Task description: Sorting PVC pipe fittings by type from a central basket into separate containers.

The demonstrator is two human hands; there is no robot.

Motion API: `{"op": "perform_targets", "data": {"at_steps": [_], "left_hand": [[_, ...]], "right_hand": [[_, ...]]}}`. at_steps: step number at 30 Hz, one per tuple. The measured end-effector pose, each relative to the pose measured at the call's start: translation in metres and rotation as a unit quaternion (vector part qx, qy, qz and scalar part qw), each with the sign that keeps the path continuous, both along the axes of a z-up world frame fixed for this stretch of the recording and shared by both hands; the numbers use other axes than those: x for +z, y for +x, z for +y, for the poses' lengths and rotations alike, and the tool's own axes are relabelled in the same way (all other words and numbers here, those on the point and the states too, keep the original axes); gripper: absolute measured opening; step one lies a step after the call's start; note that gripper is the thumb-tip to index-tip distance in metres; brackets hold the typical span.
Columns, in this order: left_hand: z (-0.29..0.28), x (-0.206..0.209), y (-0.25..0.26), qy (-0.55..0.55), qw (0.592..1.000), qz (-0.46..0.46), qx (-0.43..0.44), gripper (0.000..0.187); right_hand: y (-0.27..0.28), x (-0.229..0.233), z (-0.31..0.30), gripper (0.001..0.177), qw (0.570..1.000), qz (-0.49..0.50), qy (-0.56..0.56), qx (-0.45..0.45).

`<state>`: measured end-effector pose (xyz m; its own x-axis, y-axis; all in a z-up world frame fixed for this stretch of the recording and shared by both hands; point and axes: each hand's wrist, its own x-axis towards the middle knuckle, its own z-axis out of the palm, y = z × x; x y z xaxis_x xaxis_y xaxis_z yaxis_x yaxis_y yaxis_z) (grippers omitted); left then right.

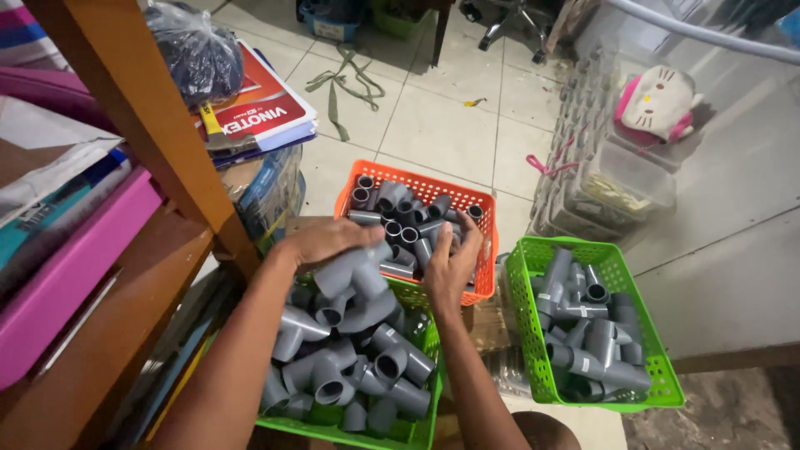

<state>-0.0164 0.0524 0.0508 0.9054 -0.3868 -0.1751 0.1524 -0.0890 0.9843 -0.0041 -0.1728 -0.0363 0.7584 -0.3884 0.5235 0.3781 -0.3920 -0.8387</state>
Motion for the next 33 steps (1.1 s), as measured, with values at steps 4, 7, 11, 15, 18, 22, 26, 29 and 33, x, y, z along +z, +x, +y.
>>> {"op": "perform_targets", "data": {"at_steps": [4, 7, 11, 15, 18, 22, 26, 29, 33], "left_hand": [[0.005, 0.041, -0.009, 0.228, 0.969, 0.007, -0.092, 0.052], [0.007, 0.022, 0.002, 0.272, 0.953, 0.013, -0.132, 0.053], [-0.007, 0.034, -0.015, 0.301, 0.916, 0.011, -0.267, 0.051], [-0.020, 0.036, -0.026, 0.233, 0.926, 0.086, -0.285, 0.060], [-0.029, 0.028, -0.020, 0.183, 0.955, 0.057, -0.225, 0.070], [-0.053, -0.001, 0.008, 0.168, 0.968, -0.186, -0.010, 0.034], [-0.062, -0.053, 0.051, 0.257, 0.916, -0.283, 0.122, 0.029], [-0.057, -0.090, 0.040, 0.270, 0.900, -0.299, 0.167, 0.026], [-0.062, -0.100, 0.051, 0.316, 0.864, -0.368, 0.132, 0.024]], "right_hand": [[0.000, 0.000, 0.000, 0.033, 1.000, 0.004, 0.012, 0.005], [0.001, 0.000, -0.002, 0.032, 1.000, 0.006, 0.017, 0.011], [-0.004, 0.006, 0.003, 0.032, 0.999, 0.009, 0.036, 0.015], [-0.002, 0.002, 0.000, 0.032, 0.999, 0.008, 0.042, 0.022], [-0.003, 0.002, 0.000, 0.032, 0.999, -0.006, 0.037, 0.026], [-0.004, 0.003, -0.001, 0.031, 0.999, -0.014, 0.022, 0.023], [-0.001, -0.001, -0.002, 0.031, 1.000, -0.014, 0.015, 0.008], [-0.002, 0.002, -0.002, 0.030, 1.000, -0.012, 0.008, 0.004], [-0.006, 0.005, -0.005, 0.029, 1.000, -0.008, 0.001, -0.013]]}}
